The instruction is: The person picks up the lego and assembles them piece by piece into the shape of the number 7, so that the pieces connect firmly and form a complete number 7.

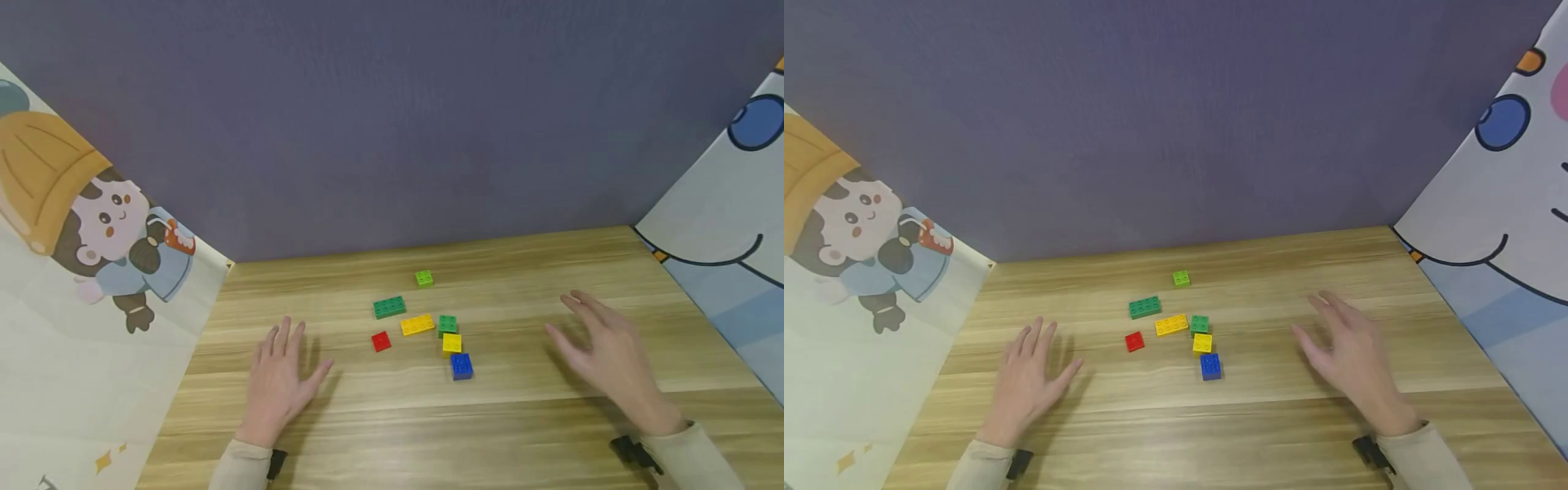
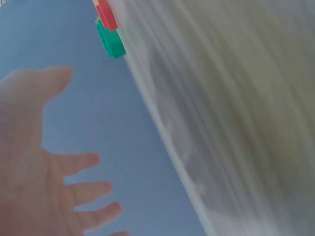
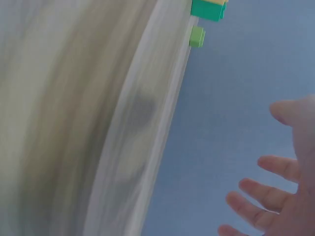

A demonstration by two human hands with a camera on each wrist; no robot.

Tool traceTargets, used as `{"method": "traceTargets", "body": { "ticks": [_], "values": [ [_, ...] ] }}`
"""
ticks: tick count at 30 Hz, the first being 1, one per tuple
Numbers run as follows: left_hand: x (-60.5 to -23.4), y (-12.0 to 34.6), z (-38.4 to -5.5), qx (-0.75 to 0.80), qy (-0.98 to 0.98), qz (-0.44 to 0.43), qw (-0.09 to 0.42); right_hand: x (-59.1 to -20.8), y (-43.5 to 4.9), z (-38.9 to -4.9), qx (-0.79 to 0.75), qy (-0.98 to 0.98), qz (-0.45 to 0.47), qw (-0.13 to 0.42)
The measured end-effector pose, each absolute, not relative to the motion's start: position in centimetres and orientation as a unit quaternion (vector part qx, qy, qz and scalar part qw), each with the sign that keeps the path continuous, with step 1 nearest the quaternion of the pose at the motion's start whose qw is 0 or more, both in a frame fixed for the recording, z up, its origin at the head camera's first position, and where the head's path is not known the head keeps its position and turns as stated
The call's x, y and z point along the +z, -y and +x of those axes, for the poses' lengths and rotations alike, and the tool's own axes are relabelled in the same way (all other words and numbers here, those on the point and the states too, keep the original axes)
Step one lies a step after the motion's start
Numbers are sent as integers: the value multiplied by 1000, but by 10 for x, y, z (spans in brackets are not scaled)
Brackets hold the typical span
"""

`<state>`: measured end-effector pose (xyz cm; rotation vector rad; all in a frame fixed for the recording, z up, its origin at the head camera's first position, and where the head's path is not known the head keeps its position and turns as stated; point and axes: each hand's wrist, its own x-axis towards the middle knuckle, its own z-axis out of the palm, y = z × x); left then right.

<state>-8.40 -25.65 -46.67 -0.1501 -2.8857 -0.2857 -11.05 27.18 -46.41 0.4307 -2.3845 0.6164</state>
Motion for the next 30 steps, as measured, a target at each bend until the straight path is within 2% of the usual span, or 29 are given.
{"method": "traceTargets", "body": {
  "ticks": [4,7,16,30],
  "values": [
    [-466,250,-84,-139,977,-63,151,-464,-263,-106,276,904,149,290],
    [-463,245,-84,-183,968,-66,157,-463,-256,-104,303,904,143,266],
    [-455,226,-82,-262,955,-70,123,-464,-238,-102,362,894,166,206],
    [-447,194,-86,-322,937,-108,83,-470,-209,-100,410,896,159,70]
  ]
}}
